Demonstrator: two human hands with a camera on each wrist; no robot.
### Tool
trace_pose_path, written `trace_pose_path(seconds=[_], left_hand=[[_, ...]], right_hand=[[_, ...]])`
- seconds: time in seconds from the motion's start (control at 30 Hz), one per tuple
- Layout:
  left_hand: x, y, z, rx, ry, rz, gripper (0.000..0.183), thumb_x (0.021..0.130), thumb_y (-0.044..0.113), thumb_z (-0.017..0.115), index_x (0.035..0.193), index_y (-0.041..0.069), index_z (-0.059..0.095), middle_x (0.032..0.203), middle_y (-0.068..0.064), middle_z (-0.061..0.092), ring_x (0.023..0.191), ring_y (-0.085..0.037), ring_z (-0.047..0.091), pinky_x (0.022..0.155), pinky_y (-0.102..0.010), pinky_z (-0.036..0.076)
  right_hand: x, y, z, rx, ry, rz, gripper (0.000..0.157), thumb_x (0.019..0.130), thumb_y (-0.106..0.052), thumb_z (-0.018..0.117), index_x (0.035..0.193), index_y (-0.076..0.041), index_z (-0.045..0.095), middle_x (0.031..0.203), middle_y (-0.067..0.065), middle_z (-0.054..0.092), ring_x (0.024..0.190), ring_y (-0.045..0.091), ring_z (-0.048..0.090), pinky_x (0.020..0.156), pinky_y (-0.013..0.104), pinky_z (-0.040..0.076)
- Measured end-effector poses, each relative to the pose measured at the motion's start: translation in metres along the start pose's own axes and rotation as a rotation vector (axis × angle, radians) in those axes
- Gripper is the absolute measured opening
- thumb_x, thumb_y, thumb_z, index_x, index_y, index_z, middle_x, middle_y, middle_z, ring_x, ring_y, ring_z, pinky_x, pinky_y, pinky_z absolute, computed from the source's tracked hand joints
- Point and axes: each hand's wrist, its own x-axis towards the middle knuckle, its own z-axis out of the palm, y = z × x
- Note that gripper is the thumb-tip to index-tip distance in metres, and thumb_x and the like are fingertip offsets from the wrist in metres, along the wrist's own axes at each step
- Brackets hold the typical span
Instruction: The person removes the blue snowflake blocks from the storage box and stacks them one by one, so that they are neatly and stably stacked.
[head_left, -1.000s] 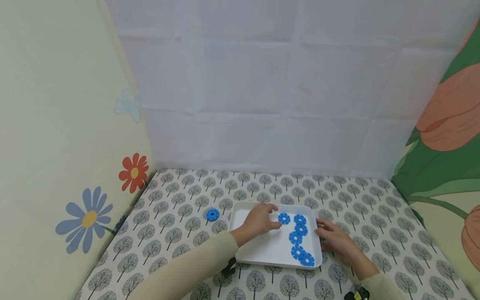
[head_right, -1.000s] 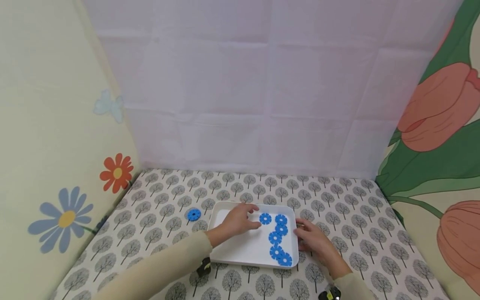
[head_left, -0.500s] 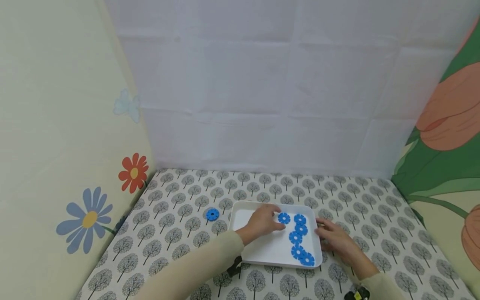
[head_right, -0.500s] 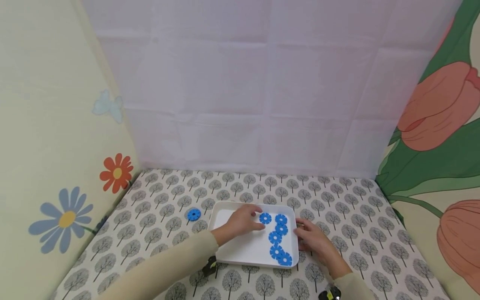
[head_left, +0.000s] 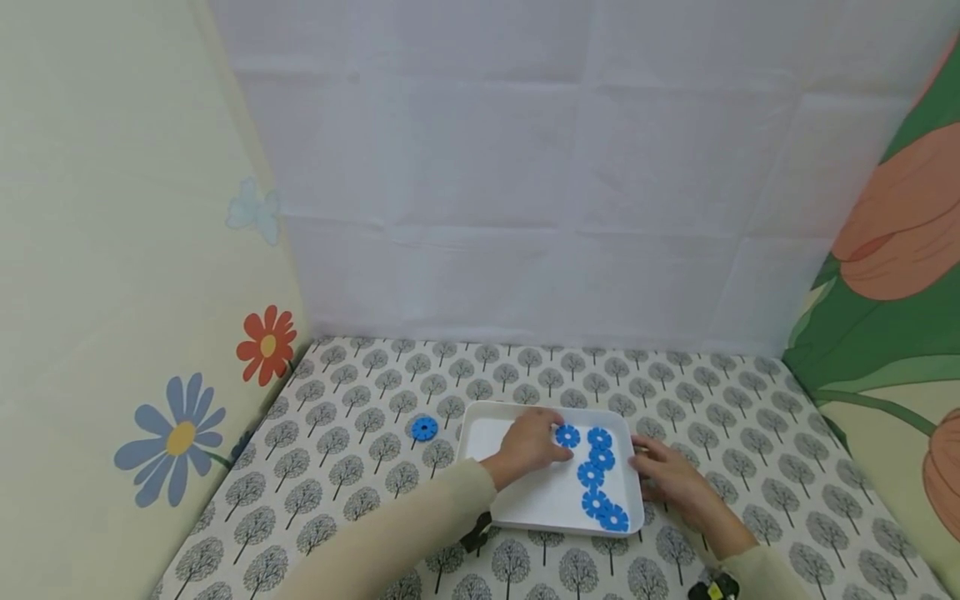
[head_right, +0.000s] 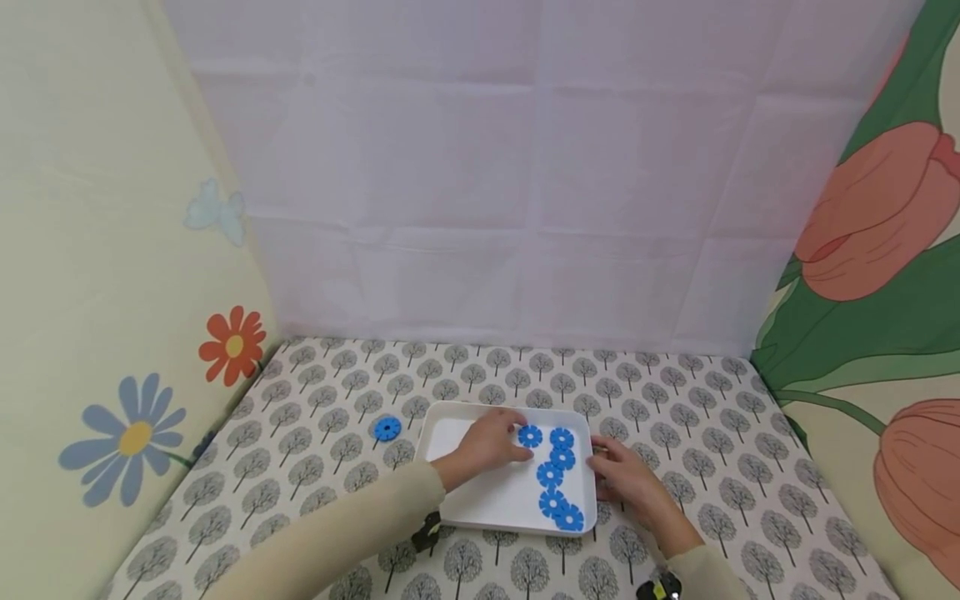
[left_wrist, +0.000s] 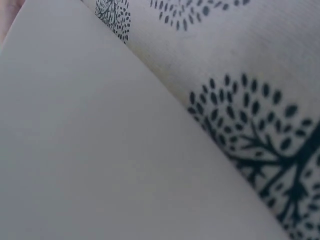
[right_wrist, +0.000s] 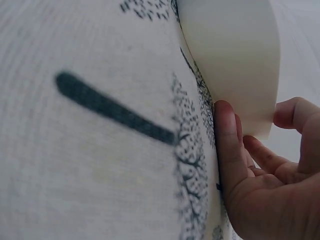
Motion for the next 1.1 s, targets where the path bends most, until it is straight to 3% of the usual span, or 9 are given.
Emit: trace_pose_path(seconds=[0.47,1.1], left_hand=[[0.001,0.004,0.004,0.039,0.002,-0.015,0.053,0.075,0.032,0.090,0.121,0.015,0.070,0.137,-0.009,0.058,0.114,-0.026,0.060,0.096,-0.042,0.052],[0.003,0.002,0.013,0.077,0.029,0.027,0.046,0.080,0.035,0.085,0.120,0.017,0.070,0.132,-0.006,0.060,0.114,-0.023,0.061,0.096,-0.040,0.052]], right_hand=[[0.000,0.000,0.000,0.010,-0.005,0.004,0.058,0.097,-0.020,0.060,0.151,-0.005,0.043,0.130,0.022,0.061,0.096,0.025,0.066,0.076,0.040,0.059],[0.001,0.000,-0.001,0.033,-0.021,0.011,0.058,0.098,-0.020,0.059,0.151,-0.004,0.042,0.131,0.023,0.060,0.097,0.025,0.066,0.078,0.040,0.059]])
